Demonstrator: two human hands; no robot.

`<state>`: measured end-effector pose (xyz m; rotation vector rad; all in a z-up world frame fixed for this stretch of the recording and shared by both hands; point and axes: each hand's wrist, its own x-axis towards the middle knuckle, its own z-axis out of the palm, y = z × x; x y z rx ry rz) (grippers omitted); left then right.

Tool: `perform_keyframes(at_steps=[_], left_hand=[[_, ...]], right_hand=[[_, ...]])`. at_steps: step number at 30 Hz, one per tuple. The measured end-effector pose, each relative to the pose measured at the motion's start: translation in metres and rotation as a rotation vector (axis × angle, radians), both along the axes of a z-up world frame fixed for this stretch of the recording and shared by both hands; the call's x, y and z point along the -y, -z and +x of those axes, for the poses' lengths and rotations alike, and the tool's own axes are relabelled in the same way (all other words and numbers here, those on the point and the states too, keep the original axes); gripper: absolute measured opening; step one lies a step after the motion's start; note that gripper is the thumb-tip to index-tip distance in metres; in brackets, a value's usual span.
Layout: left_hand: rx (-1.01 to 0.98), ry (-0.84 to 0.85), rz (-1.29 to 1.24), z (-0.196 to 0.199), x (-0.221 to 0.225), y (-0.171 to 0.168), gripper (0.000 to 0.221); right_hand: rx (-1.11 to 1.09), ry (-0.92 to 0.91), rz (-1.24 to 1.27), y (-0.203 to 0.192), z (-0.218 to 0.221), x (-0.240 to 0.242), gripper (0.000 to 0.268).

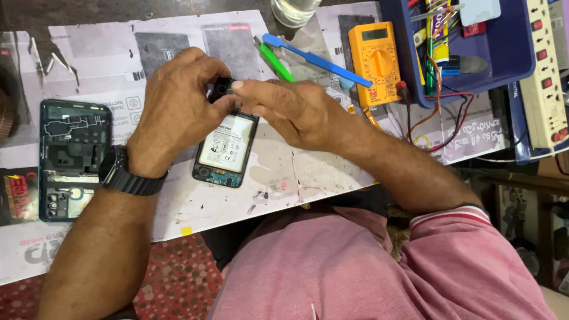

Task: The person repairs a disassembled Samsung smartphone by hand, using a green plastic spudger to pry and adjust internal components. They repeatedly lift and reseat a flexible ribbon cable near the top of the motherboard, then use their fingers to press and align the cable and surrounding parts. The phone remains open on the person's lap during the process.

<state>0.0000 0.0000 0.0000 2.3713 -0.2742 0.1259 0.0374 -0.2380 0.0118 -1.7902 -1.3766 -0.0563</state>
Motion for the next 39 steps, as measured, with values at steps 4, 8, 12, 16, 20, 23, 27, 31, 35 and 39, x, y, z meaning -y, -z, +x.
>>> perform_keyframes(at_steps=[4,8,12,16,20,23,27,31,35,39], left_hand=[[0.042,0.009,-0.02,-0.001,-0.001,0.002,0.029],[0.065,0.0,-0.026,0.001,0.0,-0.002,0.028],[0.03,-0.015,-0.018,-0.001,0.0,-0.005,0.027],[0.039,-0.017,-0.012,0.001,0.004,-0.021,0.027],[0.006,-0.017,-0.006,-0.001,0.007,-0.032,0.03],[0.007,-0.019,-0.005,-0.001,0.006,-0.029,0.031],[-0.029,-0.014,-0.01,0.0,0.003,-0.019,0.029],[0.022,0.005,0.036,-0.001,0.003,0.006,0.037],[0.115,0.024,-0.013,0.001,-0.005,0.013,0.046],[-0.002,0.003,0.054,-0.004,-0.018,-0.006,0.032]], right_hand=[[0.081,0.035,-0.026,0.004,0.001,-0.001,0.043],[0.059,0.002,0.041,-0.002,0.002,-0.006,0.042],[0.092,0.018,0.033,-0.005,-0.002,-0.009,0.043],[0.069,0.004,0.044,-0.007,-0.001,-0.008,0.043],[0.125,0.068,0.009,0.0,0.003,-0.006,0.045],[-0.017,-0.021,0.056,0.002,-0.001,-0.003,0.042],[0.1,0.125,0.0,0.005,-0.002,-0.004,0.034],[0.155,0.159,-0.057,-0.014,0.005,0.002,0.026],[0.254,0.159,-0.089,-0.022,-0.008,0.048,0.027],[0.218,0.244,-0.194,-0.019,-0.04,0.084,0.024]])
